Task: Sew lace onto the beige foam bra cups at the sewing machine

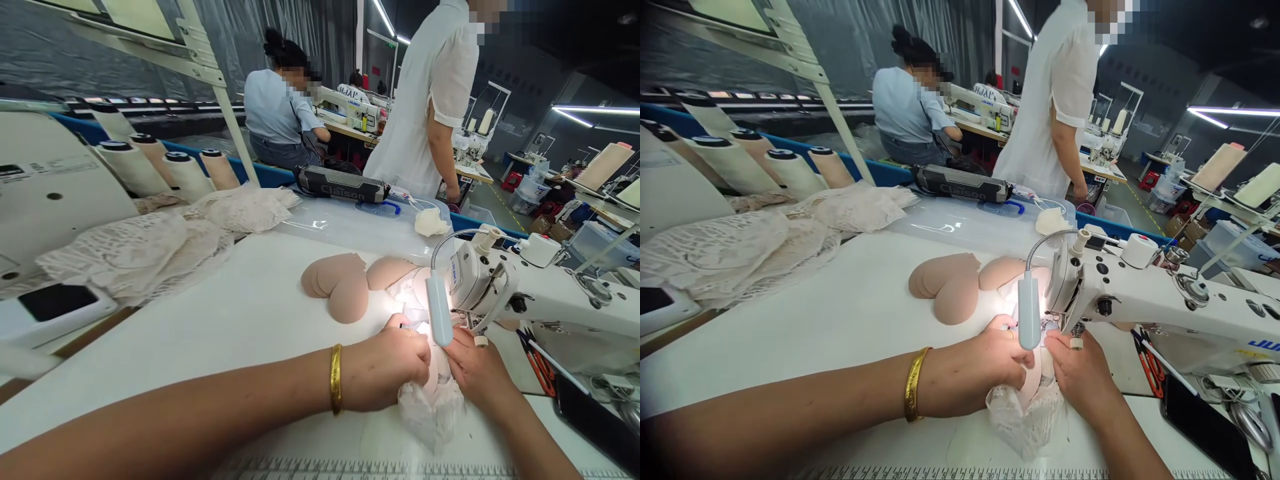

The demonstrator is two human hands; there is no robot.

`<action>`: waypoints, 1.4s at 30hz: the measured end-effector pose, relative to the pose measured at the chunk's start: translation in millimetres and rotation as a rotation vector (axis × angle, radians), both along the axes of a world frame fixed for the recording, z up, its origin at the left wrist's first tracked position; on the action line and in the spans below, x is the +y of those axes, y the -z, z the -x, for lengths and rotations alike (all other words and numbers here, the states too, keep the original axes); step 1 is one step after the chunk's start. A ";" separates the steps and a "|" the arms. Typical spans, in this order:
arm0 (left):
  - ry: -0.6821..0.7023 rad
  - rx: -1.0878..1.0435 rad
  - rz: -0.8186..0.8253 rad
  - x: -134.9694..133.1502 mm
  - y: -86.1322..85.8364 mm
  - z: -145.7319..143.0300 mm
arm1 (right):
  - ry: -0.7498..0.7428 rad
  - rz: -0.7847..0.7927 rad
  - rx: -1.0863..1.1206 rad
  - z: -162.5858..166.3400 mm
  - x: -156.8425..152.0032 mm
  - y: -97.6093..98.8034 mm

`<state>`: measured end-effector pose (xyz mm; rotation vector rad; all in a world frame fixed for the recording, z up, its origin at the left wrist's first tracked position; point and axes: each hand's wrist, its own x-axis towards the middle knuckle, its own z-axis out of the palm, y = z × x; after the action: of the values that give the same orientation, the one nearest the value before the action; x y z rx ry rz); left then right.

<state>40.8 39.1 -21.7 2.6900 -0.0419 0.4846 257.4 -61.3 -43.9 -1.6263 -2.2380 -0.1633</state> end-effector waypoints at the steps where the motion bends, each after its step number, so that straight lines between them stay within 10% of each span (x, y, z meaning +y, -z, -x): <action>1: 0.005 0.004 0.012 -0.7 -0.5 0.1 | 0.000 -0.007 -0.005 0.6 -0.1 0.1; 42: -0.044 0.114 -0.097 3.2 -5.5 -2.2 | 0.094 -0.021 -0.178 -5.8 0.5 15.7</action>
<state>43.1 42.3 -16.2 2.8138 0.0265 0.3502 263.2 -60.8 -59.6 -1.7693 -2.2793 -0.3690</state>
